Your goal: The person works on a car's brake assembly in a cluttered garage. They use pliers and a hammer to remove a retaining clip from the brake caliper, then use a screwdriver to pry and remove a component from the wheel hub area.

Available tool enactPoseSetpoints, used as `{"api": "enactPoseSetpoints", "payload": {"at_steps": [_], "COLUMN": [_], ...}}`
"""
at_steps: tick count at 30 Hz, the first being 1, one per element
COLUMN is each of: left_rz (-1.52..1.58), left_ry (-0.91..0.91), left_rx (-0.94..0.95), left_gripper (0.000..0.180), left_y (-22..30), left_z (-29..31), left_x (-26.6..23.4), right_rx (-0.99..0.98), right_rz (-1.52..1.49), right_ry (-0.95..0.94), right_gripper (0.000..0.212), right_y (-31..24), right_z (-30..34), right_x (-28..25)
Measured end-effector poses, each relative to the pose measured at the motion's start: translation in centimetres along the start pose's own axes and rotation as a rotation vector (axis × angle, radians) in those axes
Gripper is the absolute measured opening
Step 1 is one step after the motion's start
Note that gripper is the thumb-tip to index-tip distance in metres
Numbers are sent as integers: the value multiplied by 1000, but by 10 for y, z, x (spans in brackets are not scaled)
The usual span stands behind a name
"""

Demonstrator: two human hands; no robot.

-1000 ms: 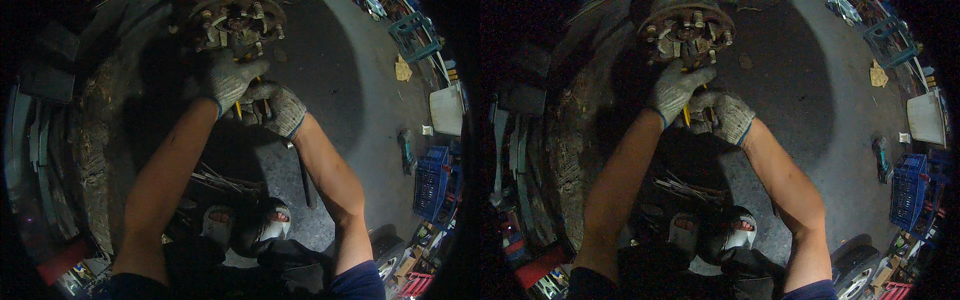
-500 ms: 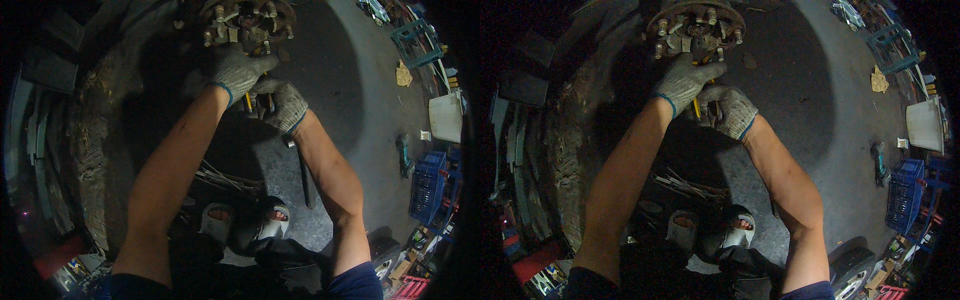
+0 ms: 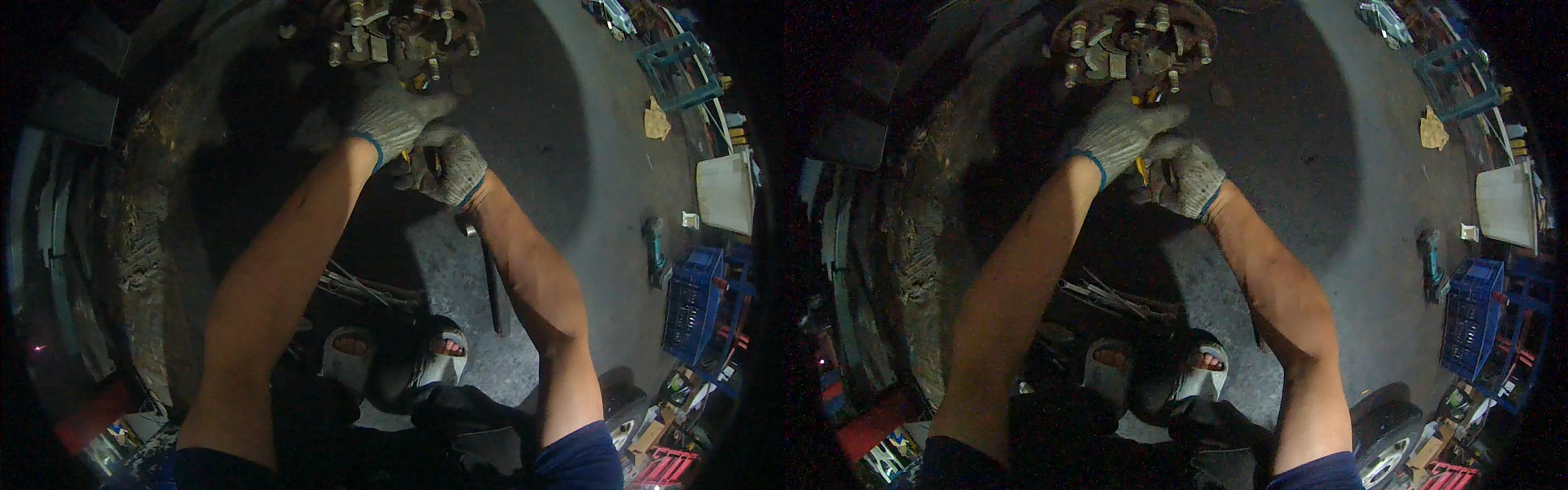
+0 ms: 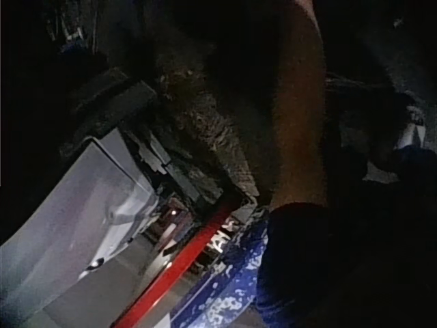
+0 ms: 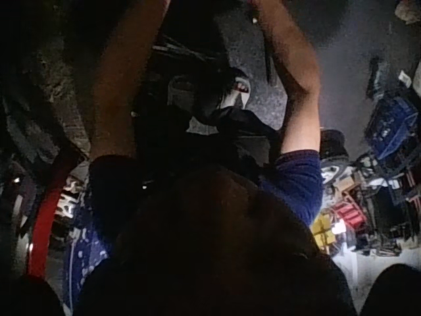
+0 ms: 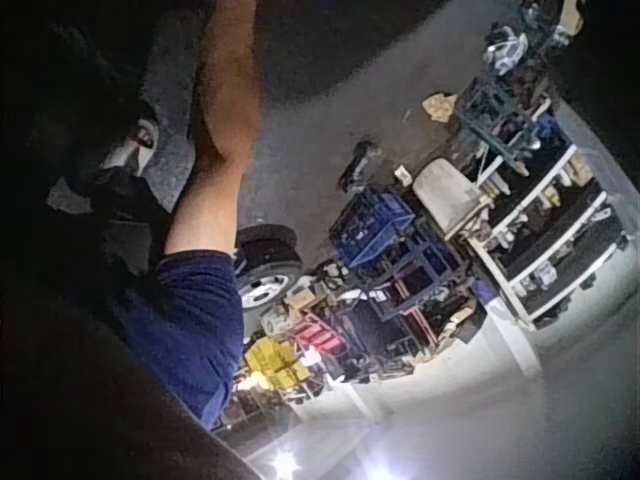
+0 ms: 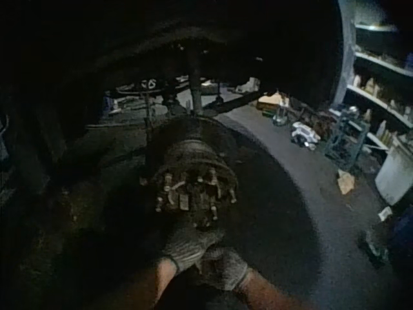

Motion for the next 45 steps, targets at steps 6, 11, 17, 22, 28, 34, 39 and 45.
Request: {"api": "enactPoseSetpoints", "payload": {"at_steps": [6, 11, 17, 22, 28, 34, 39, 45], "left_rz": [-80, -379, -119, -259, -282, -294, -132, 379], "left_ry": [-140, -80, -163, -93, -212, -171, -217, -448], "left_rx": [-253, -48, -203, -164, -265, -306, -336, -166], "left_gripper": [83, 85, 85, 79, 53, 50, 46, 25], "left_y": [-20, -22, -28, -17, 5, -5, -25, -43], "left_z": [-2, -16, -6, -6, -7, -8, -15, -2], "left_x": [-11, -29, -26, -18, -21, -18, 6, 38], "right_rx": [-204, -836, -799, -1039, -633, -676, -745, -728], "right_rz": [-59, 941, 1274, 1335, 1153, 759, 1698, 2006], "right_ry": [110, 527, 462, 517, 336, 56, 324, 368], "right_gripper": [31, 35, 37, 27, 24, 25, 29, 22], "right_y": [35, 28, 25, 9, -15, 2, 5, -11], "right_z": [-22, -39, -42, -12, 3, 3, -13, -4], "right_x": [43, 85, 74, 65, 49, 43, 39, 60]}}
Point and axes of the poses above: each hand's wrist, its own z-axis away from the middle knuckle, its own x-axis out of the palm, y = z × x, the point moved 6 cm from there along -z, towards the middle knuckle, and after that the axes turned 10 degrees about y, right-handed, at the moved point
